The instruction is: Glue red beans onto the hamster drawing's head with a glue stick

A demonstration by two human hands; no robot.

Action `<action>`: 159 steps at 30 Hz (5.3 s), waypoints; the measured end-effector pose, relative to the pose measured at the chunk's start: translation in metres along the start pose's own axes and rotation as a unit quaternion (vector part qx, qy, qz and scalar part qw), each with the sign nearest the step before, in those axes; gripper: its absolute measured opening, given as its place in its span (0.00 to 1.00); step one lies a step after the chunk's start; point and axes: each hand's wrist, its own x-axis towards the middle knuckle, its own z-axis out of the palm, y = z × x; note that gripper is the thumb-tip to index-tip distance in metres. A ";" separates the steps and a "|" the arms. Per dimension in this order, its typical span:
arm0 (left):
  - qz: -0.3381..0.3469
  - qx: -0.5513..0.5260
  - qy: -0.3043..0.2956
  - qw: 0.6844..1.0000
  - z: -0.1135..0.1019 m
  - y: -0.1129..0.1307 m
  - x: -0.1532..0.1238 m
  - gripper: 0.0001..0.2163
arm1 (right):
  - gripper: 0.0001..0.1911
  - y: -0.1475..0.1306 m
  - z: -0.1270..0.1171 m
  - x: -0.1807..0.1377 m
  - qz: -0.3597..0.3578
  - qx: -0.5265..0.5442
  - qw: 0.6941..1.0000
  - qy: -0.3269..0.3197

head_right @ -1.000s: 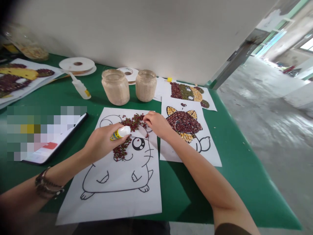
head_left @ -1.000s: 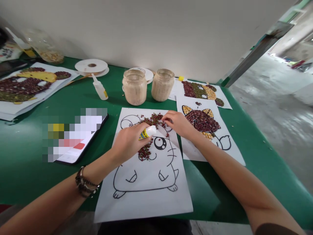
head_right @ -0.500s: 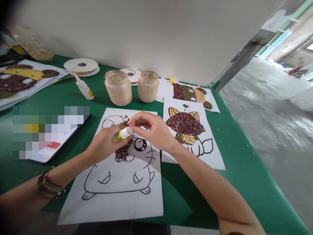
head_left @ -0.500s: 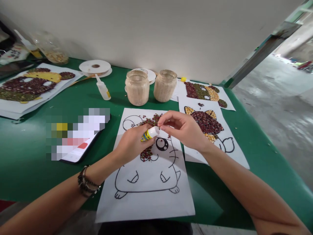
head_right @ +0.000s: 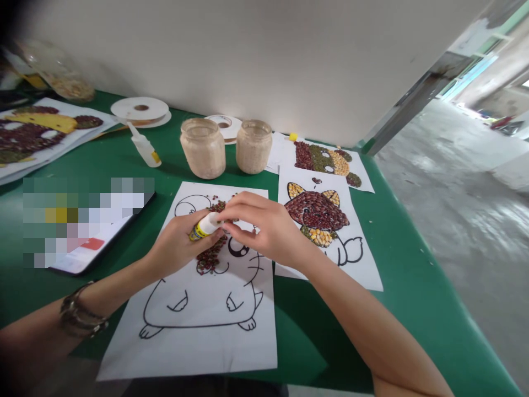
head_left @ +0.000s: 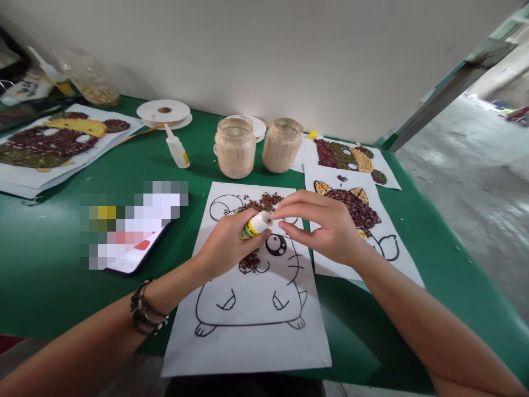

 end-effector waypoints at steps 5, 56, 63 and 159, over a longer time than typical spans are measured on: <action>0.002 -0.013 0.010 1.000 -0.001 0.000 -0.001 0.07 | 0.08 0.002 0.004 -0.004 -0.057 -0.057 0.997 -0.005; -0.022 0.064 0.065 0.996 0.002 0.000 -0.001 0.06 | 0.02 -0.005 0.014 -0.006 0.271 0.344 0.891 0.119; 0.010 0.095 0.073 0.993 0.001 0.000 -0.001 0.07 | 0.02 0.009 -0.029 -0.047 0.351 0.293 0.850 0.261; 0.006 0.034 0.062 0.997 -0.002 -0.002 0.000 0.07 | 0.04 0.058 0.025 -0.004 0.243 -0.116 0.958 -0.100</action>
